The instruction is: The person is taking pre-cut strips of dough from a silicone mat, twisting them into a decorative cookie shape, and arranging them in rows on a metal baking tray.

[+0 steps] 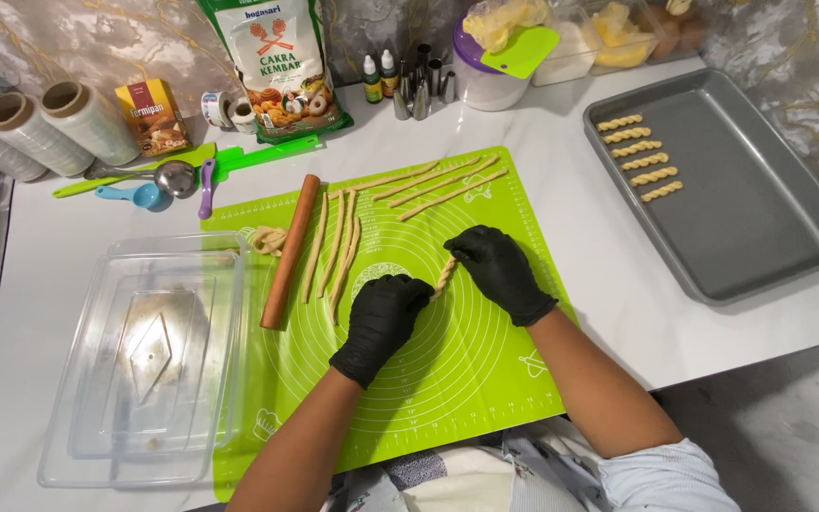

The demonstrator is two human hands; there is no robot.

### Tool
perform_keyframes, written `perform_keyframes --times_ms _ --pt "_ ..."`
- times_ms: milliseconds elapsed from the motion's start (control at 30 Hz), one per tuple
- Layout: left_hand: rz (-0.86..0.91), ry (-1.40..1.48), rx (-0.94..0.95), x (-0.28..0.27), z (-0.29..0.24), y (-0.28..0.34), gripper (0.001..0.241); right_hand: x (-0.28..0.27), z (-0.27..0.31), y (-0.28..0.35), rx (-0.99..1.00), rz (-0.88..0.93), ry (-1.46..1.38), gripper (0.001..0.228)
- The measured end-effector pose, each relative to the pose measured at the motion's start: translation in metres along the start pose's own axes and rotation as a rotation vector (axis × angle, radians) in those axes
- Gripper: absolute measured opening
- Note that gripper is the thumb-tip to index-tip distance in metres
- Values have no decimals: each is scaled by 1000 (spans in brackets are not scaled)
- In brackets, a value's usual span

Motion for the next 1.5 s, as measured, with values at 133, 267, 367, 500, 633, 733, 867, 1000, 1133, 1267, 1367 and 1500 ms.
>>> perform_keyframes --times_ms 133,267,367,500,633,733,867,1000,1133,1267,1367,1500 --pt "-33 -43 22 -3 -3 2 9 -28 8 5 22 -80 -90 10" --pt "-45 -3 -22 -5 3 6 12 -59 -1 5 69 -228 -368 18" --pt "-42 1 -27 -11 -1 8 13 -77 -19 -16 55 -243 -514 26" --pt "-64 10 -59 -10 4 9 22 -115 -60 -62 57 -318 -603 31" --pt "-56 -49 -35 -7 2 8 17 -149 -93 -110 290 -374 -704 41" --pt "-37 -77 -33 -2 3 6 14 -161 -105 -137 379 -360 -827 47" --pt "-4 -28 -47 -9 0 7 18 -158 -141 -179 400 -363 -1063 56" --pt "69 98 -170 -10 4 2 18 -161 -127 -177 397 -519 -1269 19" --pt "48 109 -185 -9 7 4 18 -179 -122 -149 423 -587 -1150 25" --pt "63 66 -212 -6 9 5 20 -209 -108 -106 262 -633 -768 7" --pt "85 69 -223 -2 11 6 20 -200 -49 -57 81 -552 -586 11" --pt "-50 40 -119 -8 4 14 28 -143 27 6 -56 -172 -338 14"
Point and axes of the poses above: each hand's wrist, its own y-axis away from the middle knuckle, its own x-axis out of the palm, z = x × y, the point moved 9 cm from there along -y, towards the middle knuckle, and after that the axes turned 14 degrees about z, right-handed, at the moved point
